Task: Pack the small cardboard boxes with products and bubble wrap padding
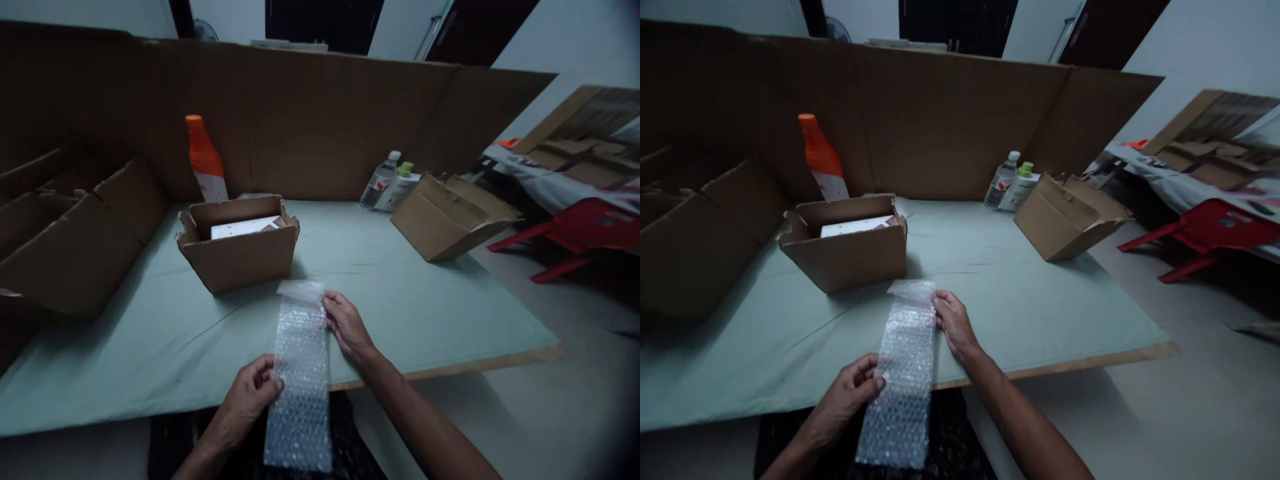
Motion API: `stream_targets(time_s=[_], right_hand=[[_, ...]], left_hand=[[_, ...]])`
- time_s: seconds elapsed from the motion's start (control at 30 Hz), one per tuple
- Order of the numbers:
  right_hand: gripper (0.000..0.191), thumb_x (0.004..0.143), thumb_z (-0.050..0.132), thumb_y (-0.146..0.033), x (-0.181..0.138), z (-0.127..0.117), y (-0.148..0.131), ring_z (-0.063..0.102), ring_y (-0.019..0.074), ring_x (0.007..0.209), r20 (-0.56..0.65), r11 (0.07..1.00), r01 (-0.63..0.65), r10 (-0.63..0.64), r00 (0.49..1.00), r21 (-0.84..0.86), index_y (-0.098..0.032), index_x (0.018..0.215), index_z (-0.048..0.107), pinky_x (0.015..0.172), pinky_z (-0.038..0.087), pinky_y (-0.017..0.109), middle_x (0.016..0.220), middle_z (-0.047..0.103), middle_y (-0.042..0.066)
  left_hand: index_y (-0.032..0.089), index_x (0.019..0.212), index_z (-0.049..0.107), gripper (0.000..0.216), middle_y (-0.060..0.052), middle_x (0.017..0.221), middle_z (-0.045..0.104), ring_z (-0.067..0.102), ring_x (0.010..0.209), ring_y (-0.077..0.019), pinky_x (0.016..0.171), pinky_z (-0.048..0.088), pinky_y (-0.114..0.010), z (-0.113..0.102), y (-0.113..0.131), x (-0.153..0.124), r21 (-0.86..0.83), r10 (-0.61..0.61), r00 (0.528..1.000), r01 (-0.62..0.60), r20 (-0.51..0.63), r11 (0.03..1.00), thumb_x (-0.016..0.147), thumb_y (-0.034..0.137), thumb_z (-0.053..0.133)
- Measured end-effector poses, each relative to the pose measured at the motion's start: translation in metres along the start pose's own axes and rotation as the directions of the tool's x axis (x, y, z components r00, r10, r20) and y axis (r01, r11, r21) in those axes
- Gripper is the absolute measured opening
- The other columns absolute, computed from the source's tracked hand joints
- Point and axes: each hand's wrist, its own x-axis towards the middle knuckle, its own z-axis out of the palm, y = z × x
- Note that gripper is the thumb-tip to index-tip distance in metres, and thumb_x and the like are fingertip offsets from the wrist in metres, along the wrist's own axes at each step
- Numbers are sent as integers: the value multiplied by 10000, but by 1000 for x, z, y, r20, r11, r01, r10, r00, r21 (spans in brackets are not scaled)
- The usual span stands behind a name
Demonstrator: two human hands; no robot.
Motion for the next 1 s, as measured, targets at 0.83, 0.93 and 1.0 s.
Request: stream_targets(time_s=[0.83,0.93,1.0], right_hand=[[634,894,631,-338,-52,10,24,638,325,1022,340,350,469,-370,865,-811,-181,1473,427,897,515,497,1170,686,151],[745,902,637,-382,-53,-5,19,594,357,1138,283,260,465,-519,806,-846,-195,1538,297,935,478,539,1328,603,187],[737,904,639,-388,-62,-14,13,562,351,1207,355,225,549,-558,750,-805,-199,1531,300,968,459,530,1377,570,189]], left_hand=[[223,1279,596,366,-101,1169,654,628,1071,-244,918,534,-398,-10,1,-25,817,654,750,-314,-99,483,921,293,565],[214,1231,626,367,-121,1255,634,582,1145,-279,954,513,-440,-11,-4,-10,912,661,720,-388,210,133,872,160,573],[203,1242,615,423,-125,1247,635,569,1128,-293,935,515,-454,-13,-5,-3,930,611,742,-366,276,24,831,109,582]])
